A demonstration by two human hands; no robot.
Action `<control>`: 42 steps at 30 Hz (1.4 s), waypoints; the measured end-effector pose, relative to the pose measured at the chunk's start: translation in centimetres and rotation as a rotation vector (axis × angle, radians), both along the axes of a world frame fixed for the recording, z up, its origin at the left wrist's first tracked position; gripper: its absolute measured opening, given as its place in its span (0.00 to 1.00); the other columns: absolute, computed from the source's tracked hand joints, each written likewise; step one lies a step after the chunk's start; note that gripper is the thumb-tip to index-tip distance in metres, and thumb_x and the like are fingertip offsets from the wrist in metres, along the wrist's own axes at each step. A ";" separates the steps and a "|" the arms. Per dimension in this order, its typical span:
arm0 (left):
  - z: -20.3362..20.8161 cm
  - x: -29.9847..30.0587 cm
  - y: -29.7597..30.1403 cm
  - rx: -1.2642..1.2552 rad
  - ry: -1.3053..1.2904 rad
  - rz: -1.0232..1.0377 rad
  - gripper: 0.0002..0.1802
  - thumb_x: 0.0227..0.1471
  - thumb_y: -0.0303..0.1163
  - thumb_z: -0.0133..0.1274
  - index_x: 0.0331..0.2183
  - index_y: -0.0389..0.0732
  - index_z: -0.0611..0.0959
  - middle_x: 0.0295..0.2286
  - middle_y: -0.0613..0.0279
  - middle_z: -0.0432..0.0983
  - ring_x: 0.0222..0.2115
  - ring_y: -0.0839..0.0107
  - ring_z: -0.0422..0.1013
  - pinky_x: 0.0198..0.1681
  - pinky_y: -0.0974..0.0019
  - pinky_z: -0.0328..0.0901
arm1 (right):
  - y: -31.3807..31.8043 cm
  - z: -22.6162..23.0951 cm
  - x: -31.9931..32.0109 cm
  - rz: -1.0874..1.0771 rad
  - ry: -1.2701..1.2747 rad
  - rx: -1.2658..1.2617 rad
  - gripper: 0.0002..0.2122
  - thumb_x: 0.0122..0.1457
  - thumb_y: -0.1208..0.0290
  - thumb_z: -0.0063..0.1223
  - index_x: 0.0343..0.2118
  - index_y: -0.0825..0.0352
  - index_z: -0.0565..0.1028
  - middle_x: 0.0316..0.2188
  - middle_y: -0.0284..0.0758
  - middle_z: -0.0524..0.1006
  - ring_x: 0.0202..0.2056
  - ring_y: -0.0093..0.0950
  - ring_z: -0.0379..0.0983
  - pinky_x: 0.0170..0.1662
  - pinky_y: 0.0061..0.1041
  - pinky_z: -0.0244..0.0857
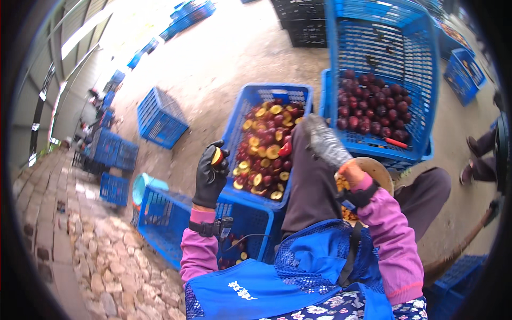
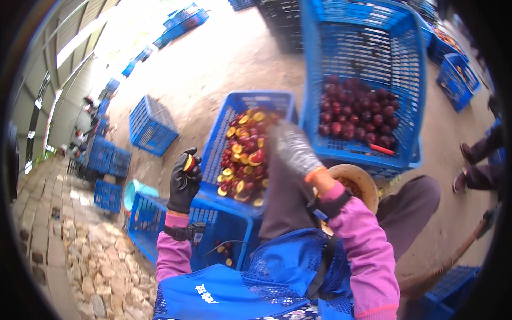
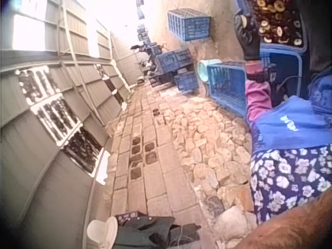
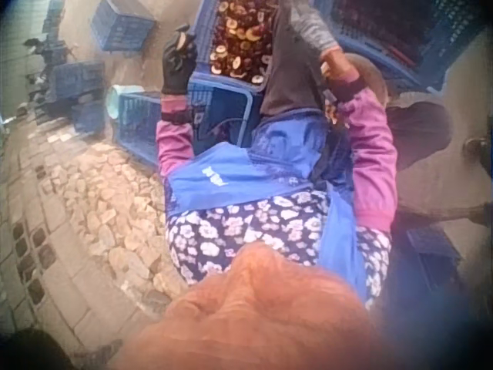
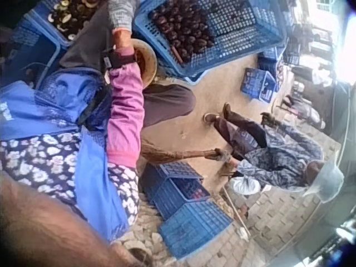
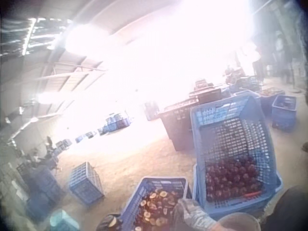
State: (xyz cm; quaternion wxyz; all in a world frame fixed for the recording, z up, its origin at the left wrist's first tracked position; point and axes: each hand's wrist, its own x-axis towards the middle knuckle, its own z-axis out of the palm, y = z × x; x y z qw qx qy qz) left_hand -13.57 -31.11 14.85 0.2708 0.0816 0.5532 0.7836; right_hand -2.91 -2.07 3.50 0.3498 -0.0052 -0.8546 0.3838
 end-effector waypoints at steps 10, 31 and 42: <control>-3.1 4.3 -10.4 -0.653 0.744 0.053 0.14 0.51 0.27 0.46 0.41 0.34 0.71 0.31 0.57 0.70 0.28 0.69 0.68 0.30 0.71 0.65 | 1.5 3.9 9.3 0.046 -0.687 -0.877 0.08 0.59 0.68 0.40 0.36 0.65 0.70 0.20 0.32 0.73 0.19 0.21 0.69 0.21 0.20 0.61; -9.1 -4.5 31.3 -0.194 0.443 -0.345 0.28 0.45 0.31 0.56 0.47 0.35 0.66 0.38 0.55 0.70 0.33 0.74 0.68 0.35 0.71 0.64 | 23.9 0.4 19.6 -1.217 -0.640 -0.057 0.23 0.51 0.58 0.48 0.46 0.68 0.65 0.40 0.49 0.70 0.42 0.44 0.68 0.45 0.37 0.61; -13.8 -5.7 38.1 -0.349 0.824 0.107 0.13 0.44 0.30 0.54 0.33 0.34 0.74 0.25 0.56 0.73 0.24 0.66 0.70 0.30 0.65 0.64 | 28.4 -0.2 16.7 -1.215 -0.572 -0.040 0.15 0.49 0.60 0.50 0.31 0.69 0.71 0.23 0.48 0.73 0.27 0.46 0.70 0.31 0.42 0.63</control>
